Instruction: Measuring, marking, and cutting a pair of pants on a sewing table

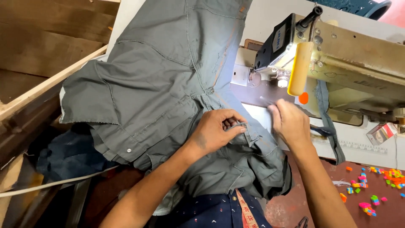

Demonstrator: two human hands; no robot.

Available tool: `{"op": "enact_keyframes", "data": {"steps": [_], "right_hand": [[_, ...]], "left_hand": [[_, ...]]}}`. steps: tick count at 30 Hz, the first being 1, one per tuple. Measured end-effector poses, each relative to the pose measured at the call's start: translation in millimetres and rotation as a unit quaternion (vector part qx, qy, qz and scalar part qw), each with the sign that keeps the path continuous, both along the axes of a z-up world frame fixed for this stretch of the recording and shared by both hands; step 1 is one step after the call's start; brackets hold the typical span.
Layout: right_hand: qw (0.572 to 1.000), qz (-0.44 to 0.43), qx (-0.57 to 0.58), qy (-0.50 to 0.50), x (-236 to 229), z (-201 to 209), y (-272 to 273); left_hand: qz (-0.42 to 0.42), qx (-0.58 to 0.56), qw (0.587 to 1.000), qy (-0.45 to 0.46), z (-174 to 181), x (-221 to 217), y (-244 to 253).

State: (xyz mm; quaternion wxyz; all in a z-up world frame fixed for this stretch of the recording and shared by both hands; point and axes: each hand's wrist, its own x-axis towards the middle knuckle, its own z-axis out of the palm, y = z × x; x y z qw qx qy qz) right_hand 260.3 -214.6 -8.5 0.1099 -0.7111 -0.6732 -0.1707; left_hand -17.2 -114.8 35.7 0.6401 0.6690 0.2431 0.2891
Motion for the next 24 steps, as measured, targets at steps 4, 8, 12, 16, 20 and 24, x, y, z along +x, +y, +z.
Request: {"op": "enact_keyframes", "data": {"steps": [4, 8, 12, 16, 20, 24], "right_hand": [[0.998, -0.015, 0.039, -0.045, 38.0, -43.4, 2.5], [0.998, -0.004, 0.052, 0.038, 6.0, -16.8, -3.2], [0.916, 0.073, 0.001, 0.395, -61.4, 29.6, -19.2], [0.884, 0.085, -0.046, 0.457, -90.6, 37.5, -27.7], [0.816, 0.030, 0.006, 0.577, -94.3, 30.7, -39.8], [0.750, -0.057, 0.000, 0.659, -117.0, 42.6, -43.9]], "left_hand": [[0.010, -0.016, 1.000, -0.004, -8.6, 4.2, -0.8], [0.031, -0.042, 0.998, -0.025, -17.6, 6.9, -4.5], [0.047, -0.059, 0.997, -0.034, -16.9, 6.5, -4.0], [0.064, -0.051, 0.996, -0.039, -10.4, 8.3, -12.3], [0.185, -0.048, 0.980, -0.056, -4.7, 1.0, -32.2], [0.133, -0.091, 0.987, 0.003, 12.4, -7.7, -65.4]]}}
